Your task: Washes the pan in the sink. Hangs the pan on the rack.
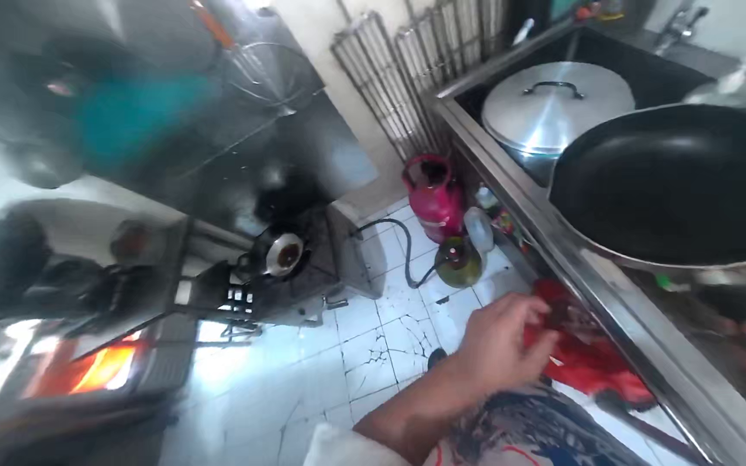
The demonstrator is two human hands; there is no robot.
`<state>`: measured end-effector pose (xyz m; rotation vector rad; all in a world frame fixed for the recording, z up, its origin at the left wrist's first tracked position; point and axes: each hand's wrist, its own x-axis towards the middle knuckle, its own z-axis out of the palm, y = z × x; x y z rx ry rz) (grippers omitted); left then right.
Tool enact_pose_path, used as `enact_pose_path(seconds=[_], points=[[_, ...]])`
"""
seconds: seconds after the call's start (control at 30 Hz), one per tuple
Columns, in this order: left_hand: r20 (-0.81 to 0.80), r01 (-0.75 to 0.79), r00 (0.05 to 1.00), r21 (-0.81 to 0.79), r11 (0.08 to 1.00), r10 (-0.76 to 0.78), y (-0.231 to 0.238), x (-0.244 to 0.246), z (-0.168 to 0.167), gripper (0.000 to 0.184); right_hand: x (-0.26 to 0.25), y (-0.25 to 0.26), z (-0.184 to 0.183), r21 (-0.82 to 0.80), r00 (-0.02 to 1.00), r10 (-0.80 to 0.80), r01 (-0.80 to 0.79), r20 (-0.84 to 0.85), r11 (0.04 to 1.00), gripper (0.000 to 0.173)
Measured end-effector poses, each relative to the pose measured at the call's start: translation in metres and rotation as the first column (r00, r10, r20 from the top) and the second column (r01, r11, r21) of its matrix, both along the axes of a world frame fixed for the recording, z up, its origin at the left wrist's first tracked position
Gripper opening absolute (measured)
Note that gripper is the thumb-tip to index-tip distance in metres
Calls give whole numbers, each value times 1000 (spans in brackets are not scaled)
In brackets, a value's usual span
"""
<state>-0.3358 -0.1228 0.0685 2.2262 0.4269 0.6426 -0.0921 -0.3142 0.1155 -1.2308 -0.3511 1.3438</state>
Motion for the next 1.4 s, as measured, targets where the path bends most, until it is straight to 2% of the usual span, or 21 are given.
enact_pose_path(seconds=[0.1, 0.2, 0.3, 0.4, 0.5, 0.6, 0.67, 0.77, 0.83, 0.87, 0.93, 0.97, 1.0, 1.03, 1.07, 1.1, 1.13, 1.2, 1.3, 1.4], points=[[88, 89, 990, 194, 977, -107, 6, 1, 24, 39, -26, 64, 6, -11, 985, 157, -159, -68, 987, 31], [62, 134, 983, 383, 914, -170, 24, -8, 49, 50, -62, 129, -9, -33, 978, 194, -197, -74, 980, 33], [-32, 113, 993, 545, 831, -113, 57, -28, 57, 44, -115, 182, 4, 40, 969, 229, -226, -95, 973, 35], [-39, 57, 998, 613, 788, -42, 100, -62, 53, 37, -173, 219, 26, 132, 950, 254, -232, -183, 964, 40], [10, -9, 1000, 718, 696, 3, 146, -105, 54, 33, -206, 273, 12, 138, 870, 316, -284, -378, 949, 45], [6, -8, 1000, 783, 622, 5, 199, -144, 64, 28, -234, 330, 0, 187, 766, 388, -342, -512, 921, 43], [-25, 14, 1000, 770, 638, 8, 236, -164, 73, 26, -255, 368, 1, 187, 749, 394, -350, -533, 918, 43], [-105, 64, 994, 673, 737, 10, 287, -186, 85, 30, -285, 414, 5, 158, 803, 334, -295, -494, 942, 50], [-126, 74, 992, 617, 783, 5, 317, -196, 92, 31, -298, 442, -2, 152, 843, 354, -320, -405, 935, 57], [-140, 69, 990, 593, 802, 19, 330, -202, 96, 33, -304, 454, -4, 109, 881, 372, -356, -292, 928, 57], [-174, 42, 983, 551, 833, 65, 353, -213, 108, 39, -312, 472, -7, 17, 920, 385, -387, 65, 922, 52], [-174, 23, 981, 535, 844, 83, 363, -218, 115, 41, -315, 479, -12, 13, 902, 321, -339, 288, 941, 47], [-174, 3, 979, 516, 856, 101, 373, -222, 123, 44, -316, 487, -18, 71, 834, 201, -274, 513, 959, 41], [-160, -18, 981, 500, 866, 112, 383, -226, 131, 45, -317, 496, -23, 187, 726, 45, -236, 686, 954, 34], [-148, -33, 982, 481, 876, 118, 393, -230, 140, 45, -319, 506, -27, 314, 617, -94, -259, 781, 913, 34], [-154, -45, 980, 452, 891, 127, 400, -234, 151, 46, -323, 518, -27, 393, 525, -181, -327, 832, 859, 43], [-171, -57, 975, 414, 909, 139, 406, -238, 162, 48, -329, 531, -23, 429, 474, -220, -397, 853, 811, 50], [-195, -102, 965, 333, 937, 174, 422, -247, 185, 49, -339, 560, -11, 464, 438, -248, -504, 864, 728, 52], [-127, -172, 969, 261, 950, 211, 456, -260, 211, 42, -352, 601, 18, 506, 507, -206, -574, 837, 643, 40], [-21, -259, 963, 205, 944, 268, 491, -273, 231, 36, -360, 641, 51, 523, 557, -156, -595, 816, 610, 36]])
